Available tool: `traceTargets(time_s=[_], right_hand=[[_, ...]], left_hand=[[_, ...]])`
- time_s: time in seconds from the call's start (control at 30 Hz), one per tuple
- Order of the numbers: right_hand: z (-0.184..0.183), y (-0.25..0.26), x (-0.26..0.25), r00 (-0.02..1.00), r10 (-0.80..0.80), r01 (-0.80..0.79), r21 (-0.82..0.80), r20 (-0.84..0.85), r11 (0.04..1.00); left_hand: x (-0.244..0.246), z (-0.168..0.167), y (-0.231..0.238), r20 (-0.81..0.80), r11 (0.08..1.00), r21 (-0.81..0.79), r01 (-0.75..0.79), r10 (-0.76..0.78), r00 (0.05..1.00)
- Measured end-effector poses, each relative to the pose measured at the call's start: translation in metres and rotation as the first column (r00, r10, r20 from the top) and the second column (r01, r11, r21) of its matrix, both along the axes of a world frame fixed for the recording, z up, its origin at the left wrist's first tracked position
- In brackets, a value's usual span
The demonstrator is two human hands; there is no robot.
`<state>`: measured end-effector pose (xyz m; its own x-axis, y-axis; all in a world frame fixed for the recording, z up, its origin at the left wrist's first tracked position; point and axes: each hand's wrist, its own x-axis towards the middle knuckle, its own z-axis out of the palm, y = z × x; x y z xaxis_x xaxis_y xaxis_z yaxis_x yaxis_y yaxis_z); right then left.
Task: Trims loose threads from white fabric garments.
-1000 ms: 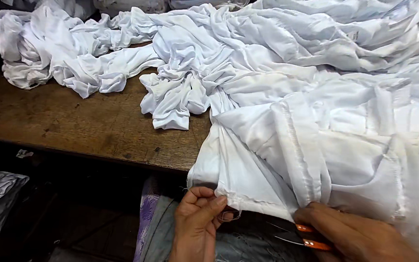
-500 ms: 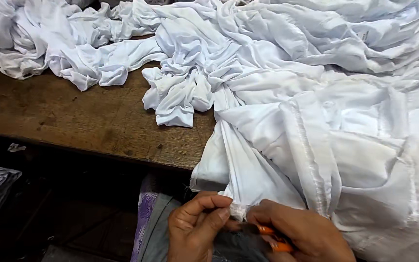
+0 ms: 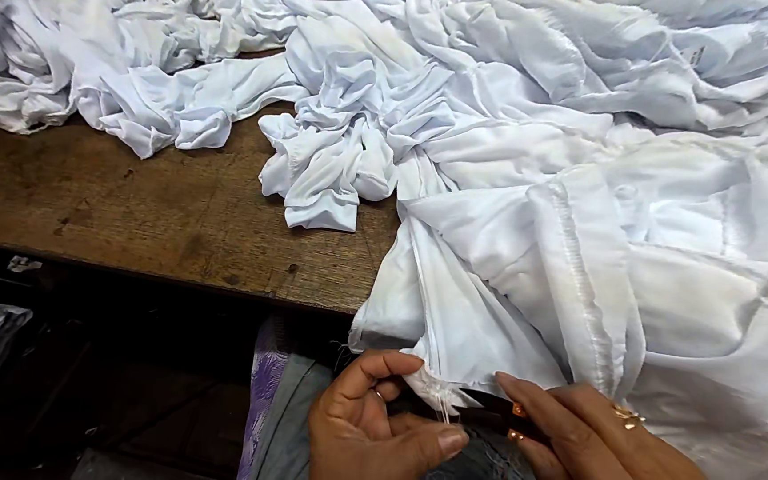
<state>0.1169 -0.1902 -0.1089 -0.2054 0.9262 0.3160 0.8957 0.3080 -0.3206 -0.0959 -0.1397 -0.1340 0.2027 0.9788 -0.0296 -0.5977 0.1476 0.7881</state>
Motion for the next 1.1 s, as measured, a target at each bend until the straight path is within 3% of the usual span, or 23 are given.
traceTargets(time_s=[0.43, 0.77, 1.1], right_hand=[[-0.014, 0.013, -0.021, 0.998, -0.012, 0.001, 0.184, 0.059, 0.983], [-0.007, 0.007, 0.007, 1.000, 0.017, -0.016, 0.100, -0.002, 0.995], [-0.012, 0.008, 0.004, 0.999, 0.040, -0.041, 0.149, 0.012, 0.988]], left_hand=[[0.001, 0.007, -0.005, -0.009, 0.999, -0.045, 0.008, -0.008, 1.000], [-0.004, 0.005, -0.006, 0.048, 0.996, -0.053, 0.070, -0.068, 0.997], [-0.003, 0.010, -0.008, 0.038, 0.996, -0.051, 0.078, -0.076, 0.996]])
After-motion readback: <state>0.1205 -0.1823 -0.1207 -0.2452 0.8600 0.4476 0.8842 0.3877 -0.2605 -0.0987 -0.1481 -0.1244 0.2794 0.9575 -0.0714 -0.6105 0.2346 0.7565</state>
